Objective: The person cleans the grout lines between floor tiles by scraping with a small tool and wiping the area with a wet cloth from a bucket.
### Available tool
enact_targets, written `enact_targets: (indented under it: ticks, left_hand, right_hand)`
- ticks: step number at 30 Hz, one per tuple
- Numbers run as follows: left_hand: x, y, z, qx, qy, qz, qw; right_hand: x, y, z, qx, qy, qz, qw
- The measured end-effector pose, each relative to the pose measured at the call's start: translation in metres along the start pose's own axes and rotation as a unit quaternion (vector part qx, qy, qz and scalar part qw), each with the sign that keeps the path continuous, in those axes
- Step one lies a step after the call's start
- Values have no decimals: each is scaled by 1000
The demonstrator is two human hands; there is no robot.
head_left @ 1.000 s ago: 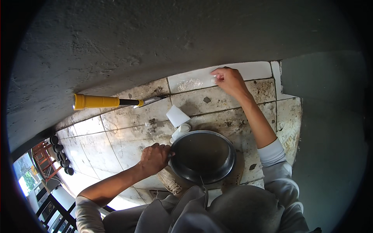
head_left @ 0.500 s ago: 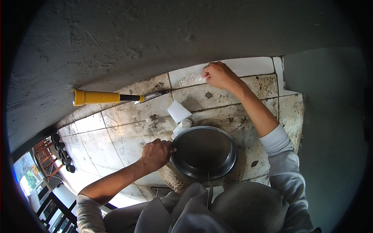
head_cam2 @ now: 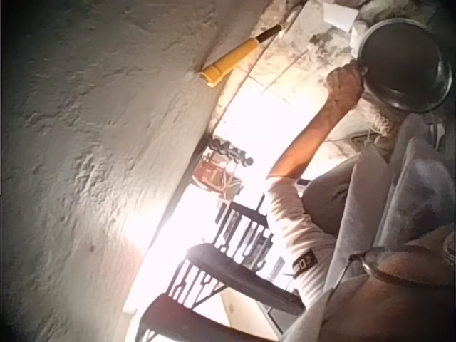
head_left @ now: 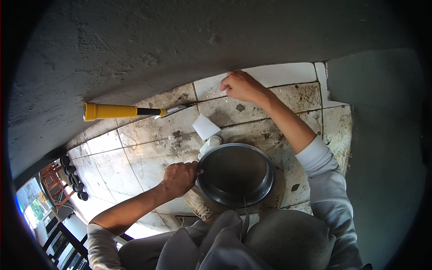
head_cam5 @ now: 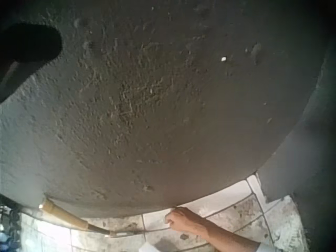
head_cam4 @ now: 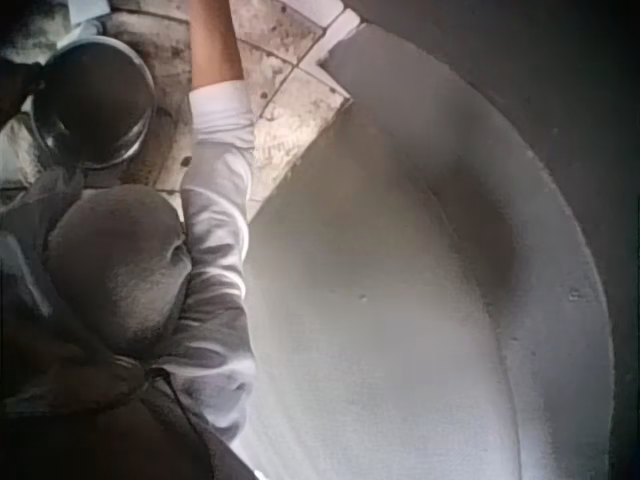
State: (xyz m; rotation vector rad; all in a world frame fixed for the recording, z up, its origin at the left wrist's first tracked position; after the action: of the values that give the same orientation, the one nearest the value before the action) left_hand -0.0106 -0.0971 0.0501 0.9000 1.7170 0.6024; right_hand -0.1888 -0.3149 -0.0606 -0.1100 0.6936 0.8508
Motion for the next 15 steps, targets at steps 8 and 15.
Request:
enact_targets:
  ticks: [8, 15]
  left_hand:
    - [6, 3, 5, -6, 1, 3, 1000]
    - [1, -2, -1, -11, -9, 21, 1000]
  right_hand:
    - [-13, 0, 4, 24, 72, 66, 995]
    - [5, -16, 9, -53, 33, 29, 998]
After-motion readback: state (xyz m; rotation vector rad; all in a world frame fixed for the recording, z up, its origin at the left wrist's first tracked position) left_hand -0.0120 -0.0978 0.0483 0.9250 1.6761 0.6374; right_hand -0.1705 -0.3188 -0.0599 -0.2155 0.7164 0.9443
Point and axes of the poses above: each hand's wrist, its own y-axis away from the middle knuckle, its own x-axis out of the palm, z = x × y, the point moved 3 cm from there along -y, towards the middle knuckle, and after that the axes turned 3 degrees about -x, right-handed, at the moved point
